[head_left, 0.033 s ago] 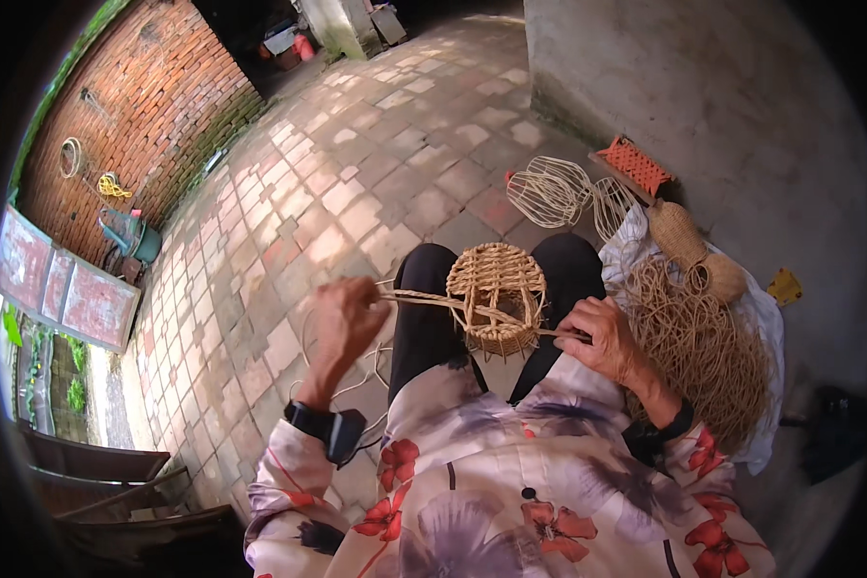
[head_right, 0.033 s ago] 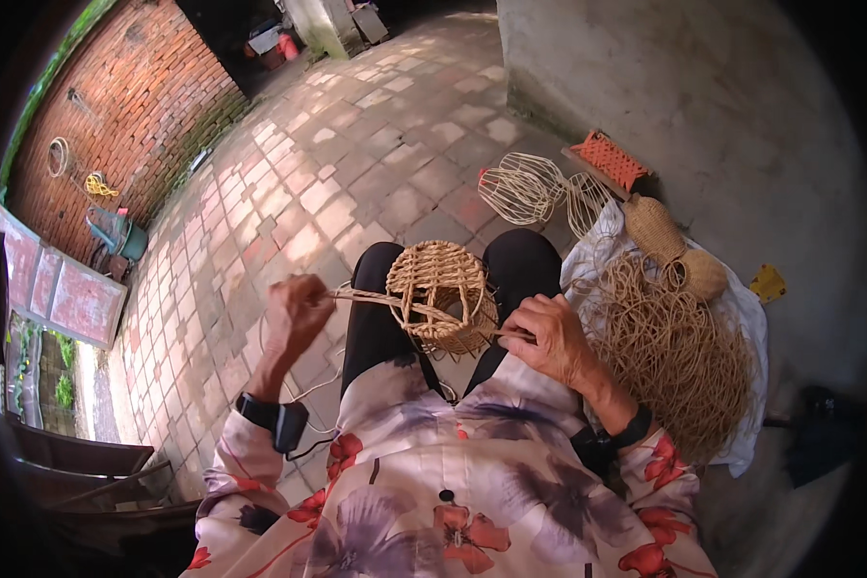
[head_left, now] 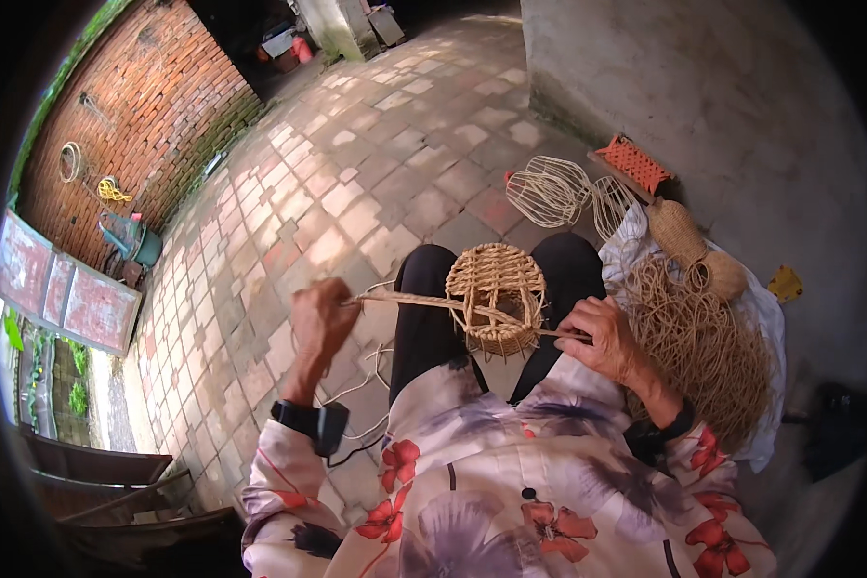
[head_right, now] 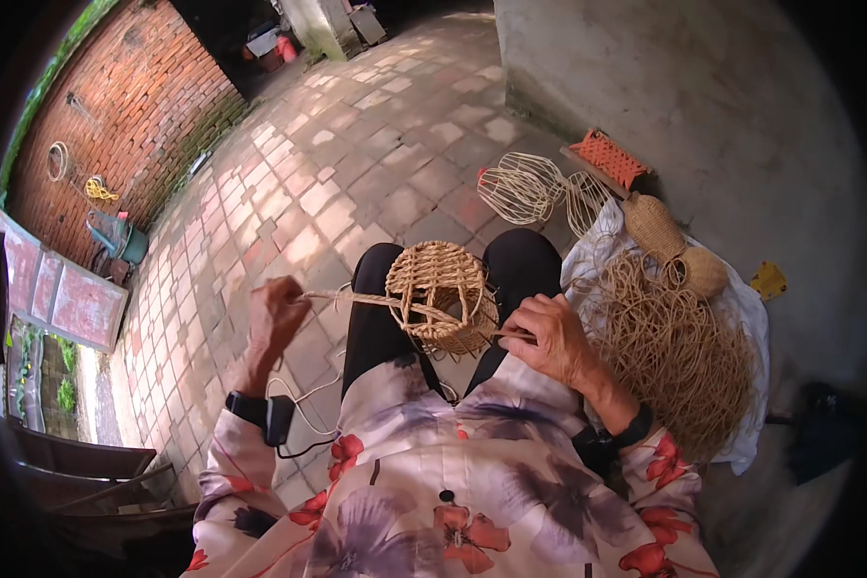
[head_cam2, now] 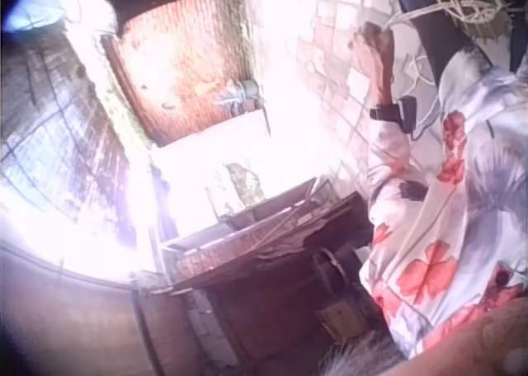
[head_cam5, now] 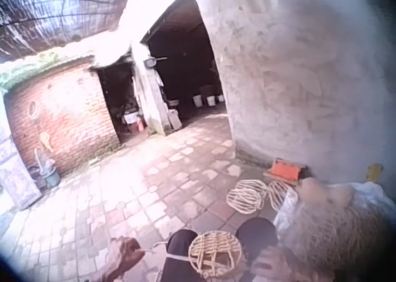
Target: Weaving a circular base of a basket using straw rope material.
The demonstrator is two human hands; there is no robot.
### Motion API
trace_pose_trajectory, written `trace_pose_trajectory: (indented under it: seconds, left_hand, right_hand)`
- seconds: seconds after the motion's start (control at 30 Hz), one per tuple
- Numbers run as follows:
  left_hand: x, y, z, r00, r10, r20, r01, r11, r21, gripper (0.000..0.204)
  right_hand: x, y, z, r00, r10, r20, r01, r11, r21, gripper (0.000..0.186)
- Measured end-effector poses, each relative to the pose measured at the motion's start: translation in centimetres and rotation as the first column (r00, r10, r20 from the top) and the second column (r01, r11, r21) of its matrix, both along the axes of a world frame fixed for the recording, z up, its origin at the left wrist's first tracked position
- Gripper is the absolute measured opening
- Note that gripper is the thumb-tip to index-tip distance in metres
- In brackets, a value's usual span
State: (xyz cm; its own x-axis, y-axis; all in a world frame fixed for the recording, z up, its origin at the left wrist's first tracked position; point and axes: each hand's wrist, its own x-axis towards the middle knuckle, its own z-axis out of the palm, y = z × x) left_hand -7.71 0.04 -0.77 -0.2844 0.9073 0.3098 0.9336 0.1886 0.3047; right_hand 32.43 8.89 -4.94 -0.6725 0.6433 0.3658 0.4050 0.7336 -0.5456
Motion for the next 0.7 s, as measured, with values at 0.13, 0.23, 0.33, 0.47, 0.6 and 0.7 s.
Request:
trace_pose_trajectory:
  seconds: [0.13, 0.23, 0.33, 0.47, 0.6, 0.7]
  left_hand:
    - [-15.6, -6.8, -1.9, 0.754, 0.437, -0.491, -0.534, 0.842, -0.071, 0.01]
    - [-15.9, -8.4, -1.0, 0.755, 0.429, -0.495, -0.586, 0.781, -0.217, 0.025]
    - [-6.3, -4.4, 1.3, 0.983, -0.02, -0.182, 0.015, 0.999, -0.03, 0.032]
    - [6.8, -1.3, 2.7, 0.898, -0.374, -0.231, 0.424, 0.877, 0.226, 0.018]
    - [9.4, -0.2, 1.8, 0.876, -0.427, -0.227, 0.477, 0.84, 0.258, 0.018]
    - [9.6, -0.1, 1.9, 0.86, -0.441, -0.256, 0.5, 0.828, 0.255, 0.018]
  right_hand:
    - [-0.1, 0.0, -0.1, 1.0, 0.013, -0.022, -0.013, 1.0, -0.013, 0.016]
    - [0.1, 0.2, -0.3, 1.0, -0.012, -0.021, 0.012, 1.0, -0.004, 0.016]
    - [0.1, 0.1, -0.4, 1.0, -0.019, -0.006, 0.019, 1.0, 0.016, 0.015]
    - [-0.2, 0.3, -0.5, 1.0, 0.002, -0.007, -0.002, 1.0, 0.011, 0.014]
    - [-0.8, 0.4, -0.4, 1.0, 0.032, 0.0, -0.032, 0.999, 0.017, 0.014]
    - [-0.8, 0.2, -0.7, 1.0, 0.006, -0.016, -0.005, 1.0, 0.024, 0.015]
